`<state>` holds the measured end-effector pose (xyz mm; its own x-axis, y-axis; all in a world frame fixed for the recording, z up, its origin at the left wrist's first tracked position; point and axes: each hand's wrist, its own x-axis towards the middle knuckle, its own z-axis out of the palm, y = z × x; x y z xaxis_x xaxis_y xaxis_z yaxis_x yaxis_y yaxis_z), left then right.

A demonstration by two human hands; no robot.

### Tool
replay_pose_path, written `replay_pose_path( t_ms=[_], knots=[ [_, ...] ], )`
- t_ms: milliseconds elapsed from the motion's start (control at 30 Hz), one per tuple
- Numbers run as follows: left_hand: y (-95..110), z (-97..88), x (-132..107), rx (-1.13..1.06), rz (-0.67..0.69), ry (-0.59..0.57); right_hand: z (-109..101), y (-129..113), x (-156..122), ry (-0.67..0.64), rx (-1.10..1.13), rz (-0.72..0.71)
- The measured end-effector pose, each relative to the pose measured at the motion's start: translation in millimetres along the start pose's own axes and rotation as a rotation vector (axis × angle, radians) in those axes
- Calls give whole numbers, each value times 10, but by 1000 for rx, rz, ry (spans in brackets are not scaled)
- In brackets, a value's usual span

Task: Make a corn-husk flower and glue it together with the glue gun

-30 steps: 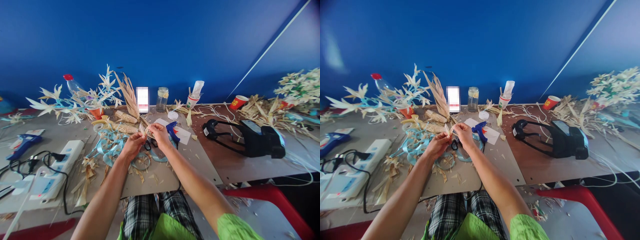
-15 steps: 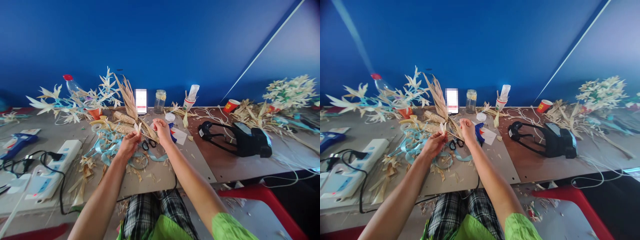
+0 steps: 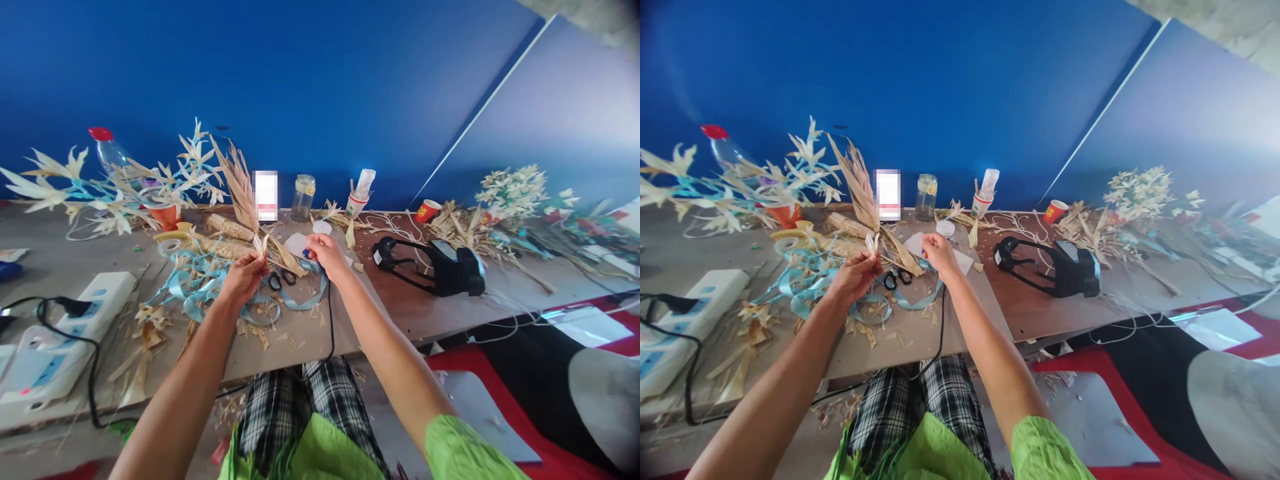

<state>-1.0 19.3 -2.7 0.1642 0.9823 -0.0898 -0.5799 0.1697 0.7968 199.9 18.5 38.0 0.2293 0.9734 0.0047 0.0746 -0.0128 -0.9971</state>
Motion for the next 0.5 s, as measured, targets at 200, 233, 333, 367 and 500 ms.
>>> replay_pose_path(
  t_ms=[200, 233, 333, 367, 500],
  knots=[
    [13, 5, -1, -9, 4, -17, -83, -53, -80, 5, -70, -56],
    [12, 1, 4, -12, 7, -19, -80, -39, -98, -10, -90, -64],
    [13, -13, 19, -15, 3, -27, -73, 25, -151, -46, -157, -74],
    [15, -15, 21, -18, 0, -26, -80, 45, -167, -52, -179, -65],
    [23, -6, 16, -22, -16, -12, -169, 103, -188, -67, -304, 7]
  ],
)
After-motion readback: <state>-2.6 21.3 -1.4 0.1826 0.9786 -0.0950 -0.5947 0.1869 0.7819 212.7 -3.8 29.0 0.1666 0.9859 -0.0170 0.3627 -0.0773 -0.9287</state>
